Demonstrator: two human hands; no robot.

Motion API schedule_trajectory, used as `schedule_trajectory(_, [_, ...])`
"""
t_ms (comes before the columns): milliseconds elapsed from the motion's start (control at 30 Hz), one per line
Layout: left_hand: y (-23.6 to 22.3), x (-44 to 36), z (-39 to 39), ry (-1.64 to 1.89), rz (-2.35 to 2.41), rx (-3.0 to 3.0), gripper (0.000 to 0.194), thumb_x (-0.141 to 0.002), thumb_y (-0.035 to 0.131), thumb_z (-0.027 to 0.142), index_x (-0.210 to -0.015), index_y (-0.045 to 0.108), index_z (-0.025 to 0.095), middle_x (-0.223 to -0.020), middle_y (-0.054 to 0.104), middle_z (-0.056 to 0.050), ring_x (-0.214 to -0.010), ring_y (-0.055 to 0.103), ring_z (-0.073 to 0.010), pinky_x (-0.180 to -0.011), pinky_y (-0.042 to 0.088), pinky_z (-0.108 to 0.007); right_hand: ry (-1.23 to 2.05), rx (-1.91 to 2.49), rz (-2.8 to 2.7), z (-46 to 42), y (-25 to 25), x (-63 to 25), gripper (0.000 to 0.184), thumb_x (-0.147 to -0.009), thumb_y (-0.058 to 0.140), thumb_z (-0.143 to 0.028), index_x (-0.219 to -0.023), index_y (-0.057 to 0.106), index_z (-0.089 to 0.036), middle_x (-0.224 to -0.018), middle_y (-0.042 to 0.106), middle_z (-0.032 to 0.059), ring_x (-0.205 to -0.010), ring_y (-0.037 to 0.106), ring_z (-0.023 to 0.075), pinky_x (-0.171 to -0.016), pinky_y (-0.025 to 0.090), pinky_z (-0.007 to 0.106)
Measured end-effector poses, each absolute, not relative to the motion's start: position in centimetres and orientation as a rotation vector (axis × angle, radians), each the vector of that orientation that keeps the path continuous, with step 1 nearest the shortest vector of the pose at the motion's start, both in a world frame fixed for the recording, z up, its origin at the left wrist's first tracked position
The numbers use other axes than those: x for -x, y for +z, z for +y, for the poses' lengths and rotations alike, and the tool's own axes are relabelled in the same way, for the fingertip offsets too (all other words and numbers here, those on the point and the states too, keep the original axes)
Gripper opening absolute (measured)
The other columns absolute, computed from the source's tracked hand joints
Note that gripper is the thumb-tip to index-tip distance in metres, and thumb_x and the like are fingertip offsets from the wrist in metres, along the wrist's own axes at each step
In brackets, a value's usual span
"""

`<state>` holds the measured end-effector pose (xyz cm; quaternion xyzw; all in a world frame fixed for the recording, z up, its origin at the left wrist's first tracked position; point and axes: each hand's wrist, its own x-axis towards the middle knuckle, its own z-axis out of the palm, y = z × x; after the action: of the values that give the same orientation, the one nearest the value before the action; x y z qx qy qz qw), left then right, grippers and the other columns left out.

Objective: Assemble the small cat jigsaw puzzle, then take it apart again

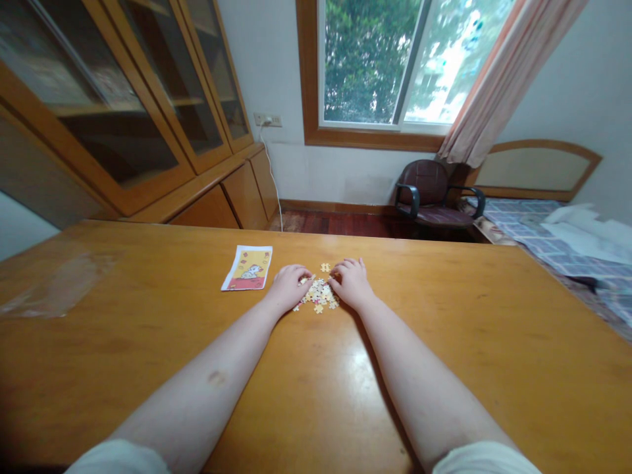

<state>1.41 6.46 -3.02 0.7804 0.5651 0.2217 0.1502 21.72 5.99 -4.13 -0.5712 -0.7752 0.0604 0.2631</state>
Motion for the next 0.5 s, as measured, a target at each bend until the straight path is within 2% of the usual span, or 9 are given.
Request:
schedule_trajectory(167, [-2.98, -1.44, 6.53, 0.636, 1.631, -2.240, 0.017, -0.081, 0.058, 0.031, -0.087, 0.070, 0.021, -0.101, 0.068, -0.006, -0.103, 0.056, -0.0240, -0.095, 0.041, -0.036, 0.112, 1.563, -2.097, 6.14, -4.25, -21.75, 0.010, -0.081, 0.065, -0.032, -0.080, 0.071, -0.024, -0.100, 0.069, 0.0057, -0.111, 0.051, 0.0269, -0.108, 0.016, 0.058])
schedule_trajectory(233, [-2.94, -1.43, 6.54, 0.640, 1.631, -2.241, 0.017, -0.082, 0.058, 0.030, -0.087, 0.071, 0.021, -0.102, 0.068, -0.007, -0.103, 0.057, -0.0240, -0.096, 0.041, -0.036, 0.124, 1.537, -2.096, 6.30, -4.23, -21.83, 0.010, -0.081, 0.066, -0.032, -0.078, 0.070, -0.023, -0.094, 0.070, 0.0052, -0.102, 0.054, 0.0244, -0.105, 0.024, 0.051])
schedule_trajectory(333, [-2.89, -1.36, 6.54, 0.645, 1.624, -2.244, 0.017, -0.082, 0.057, 0.029, -0.087, 0.071, 0.020, -0.102, 0.069, -0.007, -0.103, 0.057, -0.0237, -0.095, 0.041, -0.036, 0.130, 1.529, -2.106, 6.46, -4.09, -21.99, 0.012, -0.081, 0.067, -0.032, -0.075, 0.071, -0.022, -0.084, 0.070, 0.0052, -0.088, 0.055, 0.0213, -0.090, 0.036, 0.039])
schedule_trajectory(400, [-2.88, -1.32, 6.55, 0.649, 1.624, -2.243, 0.017, -0.082, 0.057, 0.027, -0.087, 0.071, 0.020, -0.101, 0.069, -0.007, -0.103, 0.057, -0.0235, -0.094, 0.041, -0.035, 0.117, 1.561, -2.122, 6.42, -3.99, -22.04, 0.012, -0.082, 0.067, -0.031, -0.075, 0.073, -0.023, -0.082, 0.070, 0.0053, -0.085, 0.054, 0.0212, -0.084, 0.037, 0.036])
schedule_trajectory(500, [-2.92, -1.31, 6.61, 0.659, 1.629, -2.242, 0.017, -0.082, 0.056, 0.026, -0.087, 0.071, 0.020, -0.101, 0.069, -0.006, -0.103, 0.058, -0.0234, -0.094, 0.042, -0.035, 0.102, 1.598, -2.164, 6.15, -3.92, -21.95, 0.015, -0.085, 0.063, -0.031, -0.081, 0.076, -0.026, -0.085, 0.072, 0.0054, -0.088, 0.054, 0.0218, -0.085, 0.035, 0.037])
